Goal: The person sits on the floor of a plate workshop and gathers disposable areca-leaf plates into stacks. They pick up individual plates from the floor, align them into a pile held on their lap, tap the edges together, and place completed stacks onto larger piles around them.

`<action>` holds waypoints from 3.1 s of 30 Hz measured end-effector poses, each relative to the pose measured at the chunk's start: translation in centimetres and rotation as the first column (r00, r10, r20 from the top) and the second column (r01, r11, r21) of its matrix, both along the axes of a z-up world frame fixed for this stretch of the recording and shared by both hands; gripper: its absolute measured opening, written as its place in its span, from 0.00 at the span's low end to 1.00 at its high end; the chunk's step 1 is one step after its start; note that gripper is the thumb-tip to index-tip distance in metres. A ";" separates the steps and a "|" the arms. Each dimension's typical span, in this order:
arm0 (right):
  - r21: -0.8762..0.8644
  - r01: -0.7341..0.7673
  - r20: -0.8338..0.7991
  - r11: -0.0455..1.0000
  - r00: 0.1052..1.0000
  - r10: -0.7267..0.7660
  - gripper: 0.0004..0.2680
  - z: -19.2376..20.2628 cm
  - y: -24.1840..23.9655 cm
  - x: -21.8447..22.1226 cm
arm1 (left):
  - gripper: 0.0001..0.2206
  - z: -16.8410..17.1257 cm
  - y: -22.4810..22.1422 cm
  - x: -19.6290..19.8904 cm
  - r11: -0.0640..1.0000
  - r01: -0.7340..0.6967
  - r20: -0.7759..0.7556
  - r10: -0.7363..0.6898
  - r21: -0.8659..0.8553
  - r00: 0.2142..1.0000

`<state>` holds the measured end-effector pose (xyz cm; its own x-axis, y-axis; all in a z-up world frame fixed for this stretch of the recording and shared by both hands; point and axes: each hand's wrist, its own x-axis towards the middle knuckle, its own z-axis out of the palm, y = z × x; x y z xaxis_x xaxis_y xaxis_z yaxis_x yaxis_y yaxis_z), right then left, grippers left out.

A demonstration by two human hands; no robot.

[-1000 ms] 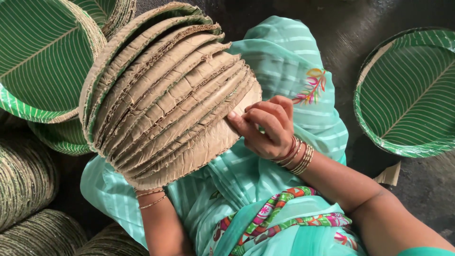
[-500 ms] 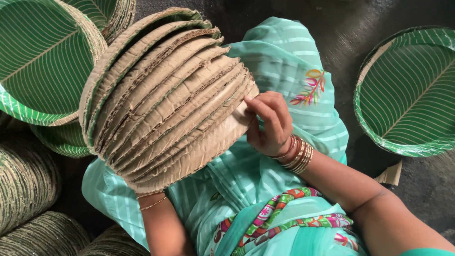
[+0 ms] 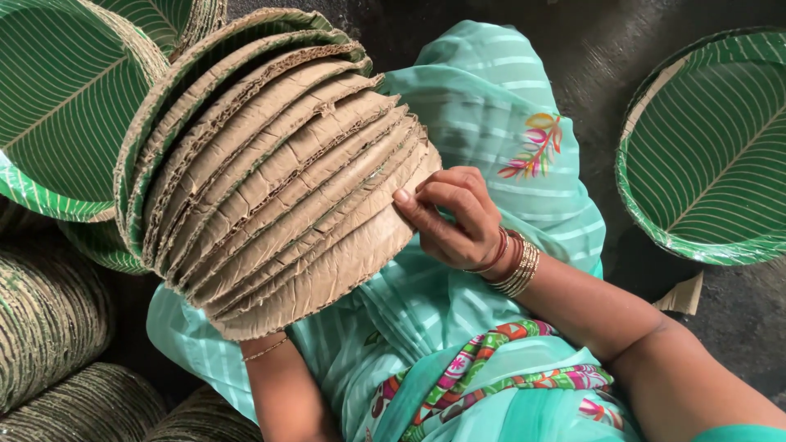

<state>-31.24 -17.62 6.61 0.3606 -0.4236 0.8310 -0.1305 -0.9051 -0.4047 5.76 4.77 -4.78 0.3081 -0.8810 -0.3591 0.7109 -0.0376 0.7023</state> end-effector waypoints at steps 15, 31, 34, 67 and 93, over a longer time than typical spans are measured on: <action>0.032 -0.049 -0.013 0.998 0.999 0.050 0.10 -0.3 0.7 -0.8 | 0.26 0.6 5.2 -0.2 0.994 -0.106 -0.032 0.105 -0.035 0.994; -0.125 -0.019 -0.110 0.992 0.994 0.005 0.05 2.7 0.6 0.2 | 0.26 -1.0 8.3 -0.1 0.976 -0.205 -0.082 0.199 -0.077 0.977; -0.143 -0.019 -0.128 0.989 0.992 0.001 0.07 3.1 0.5 0.2 | 0.27 -1.9 7.4 -0.3 0.979 -0.185 -0.095 0.177 -0.081 0.980; -0.137 -0.007 -0.108 0.991 0.994 -0.008 0.03 2.4 1.2 0.1 | 0.28 -3.6 -2.7 -1.8 0.964 -0.223 -0.228 0.186 -0.146 0.956; -0.283 -0.102 -0.501 0.954 0.863 -0.057 0.05 11.4 -1.4 0.4 | 0.47 -0.4 -5.7 -4.1 0.840 -0.173 0.436 0.430 -0.515 0.791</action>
<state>-30.84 -19.02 18.04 0.7651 -0.1787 0.6186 -0.2205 -0.9754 -0.0091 1.71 -0.94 -5.19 0.6067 -0.7265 0.3227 0.1560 0.5069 0.8478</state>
